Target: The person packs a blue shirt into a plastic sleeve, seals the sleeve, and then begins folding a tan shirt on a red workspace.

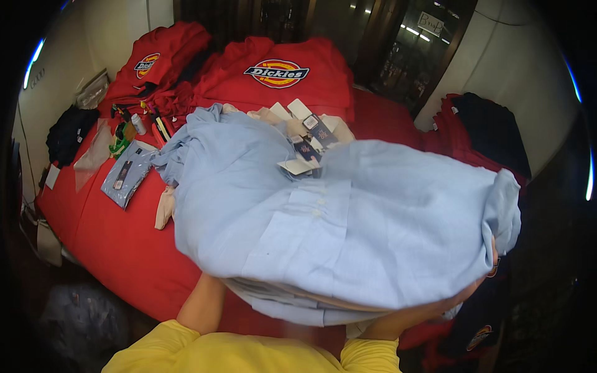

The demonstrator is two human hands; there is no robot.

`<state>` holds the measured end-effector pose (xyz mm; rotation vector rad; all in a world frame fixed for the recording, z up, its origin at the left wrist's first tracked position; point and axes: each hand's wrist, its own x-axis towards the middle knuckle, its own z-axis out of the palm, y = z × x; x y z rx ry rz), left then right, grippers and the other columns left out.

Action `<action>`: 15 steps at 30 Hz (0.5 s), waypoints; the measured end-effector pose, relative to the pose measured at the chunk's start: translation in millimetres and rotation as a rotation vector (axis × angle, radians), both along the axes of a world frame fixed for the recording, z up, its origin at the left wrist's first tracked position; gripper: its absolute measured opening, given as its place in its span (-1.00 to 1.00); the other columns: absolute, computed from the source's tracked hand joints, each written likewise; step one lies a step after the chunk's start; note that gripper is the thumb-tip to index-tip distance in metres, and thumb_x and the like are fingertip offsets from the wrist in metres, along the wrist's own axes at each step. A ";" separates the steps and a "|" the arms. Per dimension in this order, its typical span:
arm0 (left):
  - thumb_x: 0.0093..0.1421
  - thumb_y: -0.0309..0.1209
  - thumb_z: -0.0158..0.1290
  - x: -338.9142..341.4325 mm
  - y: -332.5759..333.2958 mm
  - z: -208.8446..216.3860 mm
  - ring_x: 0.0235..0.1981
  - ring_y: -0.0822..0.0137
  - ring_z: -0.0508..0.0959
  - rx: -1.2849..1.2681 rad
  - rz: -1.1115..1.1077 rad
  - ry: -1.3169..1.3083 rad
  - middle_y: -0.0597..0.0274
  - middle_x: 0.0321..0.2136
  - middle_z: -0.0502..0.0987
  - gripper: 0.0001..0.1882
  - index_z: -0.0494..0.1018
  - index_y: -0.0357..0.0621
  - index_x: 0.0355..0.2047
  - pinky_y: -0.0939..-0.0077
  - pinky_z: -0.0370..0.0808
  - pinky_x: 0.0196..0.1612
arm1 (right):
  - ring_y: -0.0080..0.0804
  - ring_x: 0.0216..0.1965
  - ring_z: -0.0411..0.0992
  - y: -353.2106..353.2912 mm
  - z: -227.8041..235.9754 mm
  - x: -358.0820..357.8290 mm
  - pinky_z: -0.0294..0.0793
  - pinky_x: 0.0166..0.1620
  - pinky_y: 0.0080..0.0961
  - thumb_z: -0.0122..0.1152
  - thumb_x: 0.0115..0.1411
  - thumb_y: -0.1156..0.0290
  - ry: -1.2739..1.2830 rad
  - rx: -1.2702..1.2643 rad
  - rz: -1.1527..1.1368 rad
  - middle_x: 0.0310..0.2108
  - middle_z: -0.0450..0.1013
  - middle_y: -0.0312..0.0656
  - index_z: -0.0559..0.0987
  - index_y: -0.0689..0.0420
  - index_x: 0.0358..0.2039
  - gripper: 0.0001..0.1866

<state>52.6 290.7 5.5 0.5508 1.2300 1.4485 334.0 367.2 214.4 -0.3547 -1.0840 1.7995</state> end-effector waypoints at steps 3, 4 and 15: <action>0.26 -0.20 0.02 6.0 9.3 -0.8 0.08 0.11 0.44 0.011 -0.058 -0.015 -0.08 0.08 0.43 -0.46 0.32 -0.26 0.16 0.35 0.34 0.14 | -0.14 0.06 0.40 -6.1 -21.4 11.9 0.35 0.20 -0.13 0.06 0.20 0.37 -0.101 -0.071 -0.093 0.05 0.43 -0.03 0.44 0.24 0.05 -0.59; 0.26 -0.19 0.02 7.1 19.5 0.7 0.09 0.11 0.44 0.022 -0.070 -0.015 -0.08 0.08 0.43 -0.46 0.32 -0.26 0.16 0.35 0.33 0.15 | -0.14 0.06 0.40 -7.6 -27.1 23.5 0.35 0.20 -0.13 0.06 0.20 0.37 -0.108 -0.081 -0.106 0.05 0.43 -0.03 0.44 0.24 0.05 -0.59; 0.25 -0.16 0.03 -91.5 122.1 141.4 0.10 0.08 0.43 0.290 0.041 0.189 -0.09 0.09 0.43 -0.43 0.31 -0.27 0.17 0.34 0.31 0.17 | -0.10 0.12 0.34 37.2 25.0 46.1 0.27 0.24 -0.06 0.04 0.15 0.38 0.000 0.045 -0.382 0.10 0.37 -0.04 0.39 0.22 0.10 -0.53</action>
